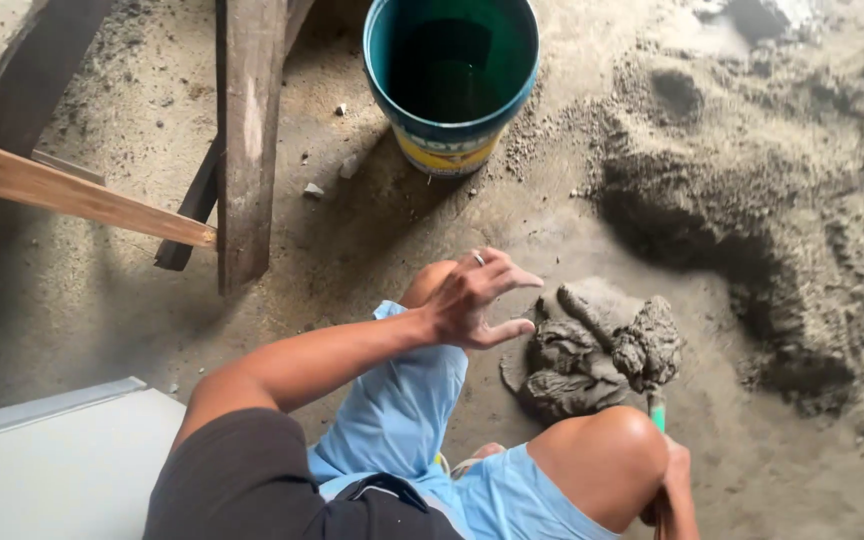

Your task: Mixing and shaping a pile of cement on the floor using a hand trowel.

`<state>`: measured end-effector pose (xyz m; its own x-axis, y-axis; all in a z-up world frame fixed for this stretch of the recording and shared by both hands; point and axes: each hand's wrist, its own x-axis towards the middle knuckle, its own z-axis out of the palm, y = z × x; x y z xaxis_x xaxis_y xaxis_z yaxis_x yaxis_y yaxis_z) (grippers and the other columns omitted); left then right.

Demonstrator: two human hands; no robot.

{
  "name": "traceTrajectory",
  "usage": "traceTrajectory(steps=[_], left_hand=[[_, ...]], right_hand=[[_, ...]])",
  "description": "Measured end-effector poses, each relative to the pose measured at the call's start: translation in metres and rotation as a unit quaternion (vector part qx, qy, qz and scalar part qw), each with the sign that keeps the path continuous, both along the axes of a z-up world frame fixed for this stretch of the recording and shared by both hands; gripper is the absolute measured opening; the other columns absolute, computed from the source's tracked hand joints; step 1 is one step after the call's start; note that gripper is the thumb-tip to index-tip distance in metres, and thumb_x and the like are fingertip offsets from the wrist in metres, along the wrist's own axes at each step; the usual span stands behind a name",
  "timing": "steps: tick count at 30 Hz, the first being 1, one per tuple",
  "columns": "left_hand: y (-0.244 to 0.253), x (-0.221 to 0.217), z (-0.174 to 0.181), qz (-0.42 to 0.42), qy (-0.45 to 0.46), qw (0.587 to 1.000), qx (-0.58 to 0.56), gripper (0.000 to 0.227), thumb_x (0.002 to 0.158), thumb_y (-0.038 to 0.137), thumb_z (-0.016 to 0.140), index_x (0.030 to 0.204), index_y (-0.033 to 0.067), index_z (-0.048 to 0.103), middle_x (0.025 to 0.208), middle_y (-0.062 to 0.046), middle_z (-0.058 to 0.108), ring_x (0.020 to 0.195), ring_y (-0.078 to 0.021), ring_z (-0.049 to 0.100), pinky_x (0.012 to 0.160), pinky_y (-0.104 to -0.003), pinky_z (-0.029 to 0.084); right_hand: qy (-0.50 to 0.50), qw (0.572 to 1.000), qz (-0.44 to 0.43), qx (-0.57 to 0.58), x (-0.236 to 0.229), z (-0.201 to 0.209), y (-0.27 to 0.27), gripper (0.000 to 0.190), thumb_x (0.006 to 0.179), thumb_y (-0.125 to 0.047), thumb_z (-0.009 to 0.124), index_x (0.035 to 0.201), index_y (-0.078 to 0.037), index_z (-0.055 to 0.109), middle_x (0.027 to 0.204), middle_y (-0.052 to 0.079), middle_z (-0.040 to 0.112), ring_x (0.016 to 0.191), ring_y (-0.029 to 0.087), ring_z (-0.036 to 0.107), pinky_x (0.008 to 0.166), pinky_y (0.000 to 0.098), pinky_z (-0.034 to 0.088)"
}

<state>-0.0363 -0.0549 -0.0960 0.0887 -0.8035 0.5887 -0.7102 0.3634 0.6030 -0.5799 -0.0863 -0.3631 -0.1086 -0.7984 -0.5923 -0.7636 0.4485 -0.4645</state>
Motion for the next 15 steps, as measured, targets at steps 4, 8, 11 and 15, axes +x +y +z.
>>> traceTrajectory(steps=[4,8,11,15], left_hand=[[-0.019,0.002,0.006,0.007,0.029,0.998,0.046,0.053,0.083,0.057,0.074,0.12,0.0195,0.069,0.095,-0.002,0.065,0.1,-0.0288,0.063,0.086,-0.04,0.047],[-0.017,0.006,0.023,0.018,0.067,0.98,0.184,0.053,0.085,0.059,0.065,0.121,0.0192,0.066,0.094,-0.004,0.067,0.094,-0.0262,0.061,0.084,-0.044,0.047],[0.001,0.013,0.05,0.042,0.093,0.952,0.288,0.053,0.088,0.058,0.058,0.124,0.0185,0.062,0.101,-0.008,0.069,0.096,-0.0271,0.059,0.085,-0.048,0.047],[0.043,0.031,0.114,0.155,0.136,0.882,0.425,0.057,0.081,0.052,0.064,0.132,0.026,0.06,0.127,-0.012,0.069,0.115,-0.0349,0.061,0.093,-0.053,0.048]], right_hand=[[0.036,0.999,-0.005,0.011,0.027,0.057,-0.061,0.033,0.085,-0.034,0.08,0.065,-0.01,0.069,0.045,0.021,0.061,0.047,0.038,0.069,0.049,0.0459,0.058],[-0.104,0.988,-0.113,0.012,0.103,0.225,-0.068,0.038,0.085,-0.009,0.075,0.063,-0.008,0.043,0.047,0.007,0.037,0.035,0.018,0.035,0.032,0.0351,0.029],[-0.062,0.994,-0.079,0.031,0.134,0.318,-0.088,0.037,0.086,-0.013,0.074,0.067,-0.01,0.042,0.055,0.004,0.038,0.043,0.014,0.033,0.037,0.0335,0.027],[0.013,0.997,0.058,0.052,0.199,0.465,-0.123,0.034,0.084,-0.02,0.074,0.066,-0.006,0.048,0.055,0.007,0.046,0.046,0.018,0.04,0.042,0.0382,0.041]])
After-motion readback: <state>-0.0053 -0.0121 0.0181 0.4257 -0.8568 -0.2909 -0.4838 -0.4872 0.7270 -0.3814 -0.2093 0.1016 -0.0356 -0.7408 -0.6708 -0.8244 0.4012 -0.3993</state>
